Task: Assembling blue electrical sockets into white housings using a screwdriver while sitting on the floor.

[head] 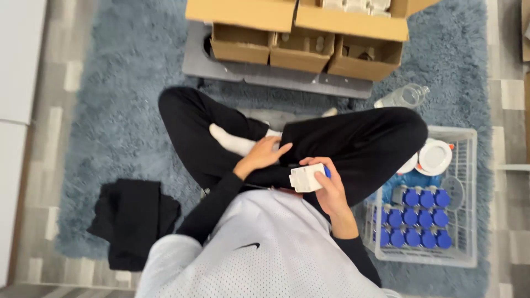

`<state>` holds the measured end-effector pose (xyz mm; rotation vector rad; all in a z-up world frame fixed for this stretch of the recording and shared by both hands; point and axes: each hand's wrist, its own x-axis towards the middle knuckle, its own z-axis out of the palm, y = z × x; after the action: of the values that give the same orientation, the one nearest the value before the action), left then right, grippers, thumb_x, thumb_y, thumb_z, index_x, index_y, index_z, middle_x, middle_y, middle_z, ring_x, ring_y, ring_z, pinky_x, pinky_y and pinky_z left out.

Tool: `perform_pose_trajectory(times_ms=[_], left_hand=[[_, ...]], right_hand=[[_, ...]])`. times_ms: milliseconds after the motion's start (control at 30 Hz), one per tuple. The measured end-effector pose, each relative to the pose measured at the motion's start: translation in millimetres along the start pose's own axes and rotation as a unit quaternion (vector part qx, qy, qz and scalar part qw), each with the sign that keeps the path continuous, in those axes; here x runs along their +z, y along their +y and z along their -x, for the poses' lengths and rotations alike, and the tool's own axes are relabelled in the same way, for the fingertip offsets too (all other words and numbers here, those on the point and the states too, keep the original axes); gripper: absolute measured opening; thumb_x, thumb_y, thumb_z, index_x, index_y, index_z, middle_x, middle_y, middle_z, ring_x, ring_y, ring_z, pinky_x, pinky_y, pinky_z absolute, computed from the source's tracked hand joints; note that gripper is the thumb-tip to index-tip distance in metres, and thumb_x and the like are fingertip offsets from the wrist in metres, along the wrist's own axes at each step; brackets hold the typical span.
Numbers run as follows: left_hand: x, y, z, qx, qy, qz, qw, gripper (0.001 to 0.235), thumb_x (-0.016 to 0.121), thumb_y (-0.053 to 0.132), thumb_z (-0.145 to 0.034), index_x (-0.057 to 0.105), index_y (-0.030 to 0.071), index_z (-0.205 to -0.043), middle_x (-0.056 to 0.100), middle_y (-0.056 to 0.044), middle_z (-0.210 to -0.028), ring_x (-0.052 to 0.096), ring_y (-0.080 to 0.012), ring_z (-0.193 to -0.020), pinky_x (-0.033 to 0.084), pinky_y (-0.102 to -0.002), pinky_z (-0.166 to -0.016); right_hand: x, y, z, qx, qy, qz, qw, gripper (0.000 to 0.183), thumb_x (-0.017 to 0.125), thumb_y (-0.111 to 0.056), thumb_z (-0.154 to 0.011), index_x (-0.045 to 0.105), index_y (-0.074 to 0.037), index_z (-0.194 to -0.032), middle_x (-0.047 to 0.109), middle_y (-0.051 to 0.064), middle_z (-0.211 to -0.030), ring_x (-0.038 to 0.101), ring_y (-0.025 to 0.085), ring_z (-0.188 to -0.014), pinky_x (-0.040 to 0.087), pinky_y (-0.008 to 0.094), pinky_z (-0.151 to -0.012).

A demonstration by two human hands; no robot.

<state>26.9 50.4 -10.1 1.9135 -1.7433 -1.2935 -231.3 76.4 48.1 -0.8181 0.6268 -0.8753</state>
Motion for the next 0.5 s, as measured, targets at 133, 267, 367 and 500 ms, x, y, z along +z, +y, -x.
perform_pose_trajectory(times_ms=[133,267,367,500], left_hand=[[8,-15,4,0.052,0.070,0.261,0.961,0.057,0.058,0.055,-0.114,0.069,0.007,-0.142,0.074,-0.017,-0.133,0.071,-0.0331,-0.123,0.056,-0.046,-0.105],[7,-4,14,0.053,-0.121,0.568,0.813,0.075,0.041,0.066,-0.116,0.045,0.010,-0.166,0.065,-0.018,-0.139,0.078,-0.0258,-0.102,0.071,-0.037,-0.078],[2,5,7,0.085,-0.133,0.620,0.768,0.074,0.042,0.065,-0.116,0.048,0.008,-0.163,0.071,-0.025,-0.121,0.081,-0.0350,-0.090,0.071,-0.041,-0.069],[-8,2,-14,0.109,-0.060,0.632,0.765,0.055,0.064,0.034,-0.112,0.051,0.007,-0.158,0.069,-0.017,-0.119,0.080,-0.0257,-0.089,0.071,-0.037,-0.066]], right_hand=[[7,-6,-33,-0.118,-0.015,0.182,0.976,0.036,0.078,-0.014,-0.096,0.063,0.002,-0.125,0.068,0.024,-0.134,0.066,0.029,-0.126,0.048,0.041,-0.110],[31,-30,-65,-0.198,-0.058,0.320,0.925,0.040,0.092,-0.012,-0.087,0.073,-0.002,-0.120,0.068,0.019,-0.134,0.068,0.031,-0.127,0.047,0.044,-0.115],[32,-33,-88,-0.221,-0.083,0.397,0.887,0.047,0.100,-0.016,-0.080,0.077,-0.006,-0.120,0.067,0.018,-0.136,0.070,0.034,-0.128,0.050,0.046,-0.115],[34,-39,-116,-0.231,-0.095,0.413,0.876,0.054,0.098,-0.018,-0.081,0.074,-0.006,-0.127,0.066,0.020,-0.142,0.067,0.039,-0.134,0.048,0.051,-0.116]])
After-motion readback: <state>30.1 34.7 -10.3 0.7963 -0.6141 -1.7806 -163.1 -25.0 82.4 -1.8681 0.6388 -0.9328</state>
